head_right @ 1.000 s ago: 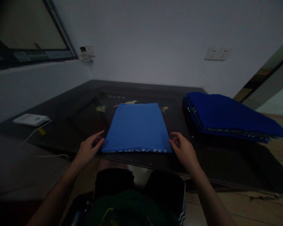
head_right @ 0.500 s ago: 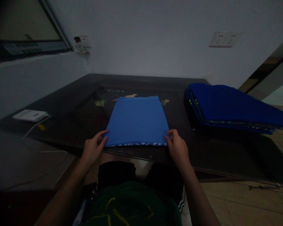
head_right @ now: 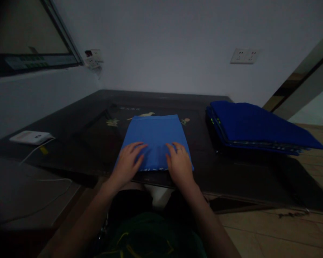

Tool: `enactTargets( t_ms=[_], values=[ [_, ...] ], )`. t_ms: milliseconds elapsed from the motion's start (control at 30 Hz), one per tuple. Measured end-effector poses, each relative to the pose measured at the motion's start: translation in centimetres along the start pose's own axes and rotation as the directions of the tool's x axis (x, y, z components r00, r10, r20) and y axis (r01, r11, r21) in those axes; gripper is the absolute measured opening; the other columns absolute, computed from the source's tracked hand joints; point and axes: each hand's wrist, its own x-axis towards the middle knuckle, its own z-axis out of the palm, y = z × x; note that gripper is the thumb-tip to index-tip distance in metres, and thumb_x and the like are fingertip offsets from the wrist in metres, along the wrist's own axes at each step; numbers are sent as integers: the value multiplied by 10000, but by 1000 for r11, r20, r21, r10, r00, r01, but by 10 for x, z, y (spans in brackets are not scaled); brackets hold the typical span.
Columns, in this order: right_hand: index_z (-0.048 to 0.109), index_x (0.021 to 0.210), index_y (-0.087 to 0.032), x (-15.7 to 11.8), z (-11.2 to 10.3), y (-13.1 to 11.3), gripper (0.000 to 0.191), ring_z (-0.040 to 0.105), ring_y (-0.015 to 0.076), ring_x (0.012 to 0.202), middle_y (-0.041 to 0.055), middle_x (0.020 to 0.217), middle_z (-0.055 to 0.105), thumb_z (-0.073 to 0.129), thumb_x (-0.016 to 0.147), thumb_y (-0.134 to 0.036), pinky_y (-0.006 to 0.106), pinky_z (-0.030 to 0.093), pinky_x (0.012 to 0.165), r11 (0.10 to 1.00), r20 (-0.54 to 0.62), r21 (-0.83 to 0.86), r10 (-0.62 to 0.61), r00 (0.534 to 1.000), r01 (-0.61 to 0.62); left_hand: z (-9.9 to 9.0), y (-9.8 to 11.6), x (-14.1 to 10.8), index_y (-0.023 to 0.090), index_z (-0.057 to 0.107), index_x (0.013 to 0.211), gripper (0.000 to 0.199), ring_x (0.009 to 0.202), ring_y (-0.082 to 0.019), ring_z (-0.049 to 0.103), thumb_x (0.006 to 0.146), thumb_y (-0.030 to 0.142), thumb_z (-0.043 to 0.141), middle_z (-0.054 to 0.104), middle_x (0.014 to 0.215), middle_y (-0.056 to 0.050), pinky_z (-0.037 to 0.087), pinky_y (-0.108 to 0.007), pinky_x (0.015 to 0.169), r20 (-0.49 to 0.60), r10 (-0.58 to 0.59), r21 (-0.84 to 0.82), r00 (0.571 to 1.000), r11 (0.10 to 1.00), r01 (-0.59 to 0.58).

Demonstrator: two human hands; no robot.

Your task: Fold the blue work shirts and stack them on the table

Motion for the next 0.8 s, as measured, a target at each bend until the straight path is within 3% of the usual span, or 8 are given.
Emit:
enactTargets(
  t_ms=[100, 233, 400, 633, 800],
  values=[
    [409, 1438, -172, 8, 22, -20, 499, 320, 274, 1382, 112, 1500, 371, 283, 962, -252, 478, 307, 1098, 999, 183, 3, -54, 982, 54, 26, 20, 12, 253, 455, 1388, 441, 1381, -229, 329, 971, 330, 336, 405, 1488, -53, 240, -448, 1150, 188, 96, 0, 978, 995, -97],
    [296, 1496, -233, 3, 34, -7, 550, 176, 265, 1447, 71, 1561, 241, 285, 981, -427, 527, 174, 1151, 994, 252, -79, -50, 966, 72, 40, 10, 8, 336, 341, 1459, 501, 1433, -235, 242, 970, 445, 339, 299, 1549, -16, 189, -485, 1170, 239, 77, 63, 968, 994, -94],
    [251, 1501, -320, -7, 19, 29, 608, 144, 257, 1454, 29, 1578, 178, 311, 949, -567, 528, 166, 1155, 987, 299, -139, -40, 953, 85, 29, -12, 0, 352, 324, 1467, 559, 1445, -242, 209, 945, 551, 350, 273, 1558, -1, 171, -481, 1179, 241, 57, 104, 969, 991, -85],
    [192, 1515, -295, -16, 9, 52, 589, 175, 295, 1444, 29, 1580, 144, 265, 970, -508, 680, 101, 1099, 984, 315, -180, 70, 946, -12, 15, -41, -15, 352, 353, 1454, 530, 1425, -266, 265, 951, 517, 366, 309, 1543, -36, 214, -518, 1148, 226, -15, 163, 974, 986, -23],
    [302, 1487, -271, -15, 9, 55, 587, 196, 313, 1436, 59, 1563, 221, 360, 943, -485, 687, 143, 1089, 995, 306, -85, 78, 949, -54, 5, -63, -4, 277, 536, 1339, 457, 1303, -261, 451, 925, 448, 451, 484, 1423, -85, 357, -448, 1083, 192, -10, -9, 981, 1000, 11]
  ],
)
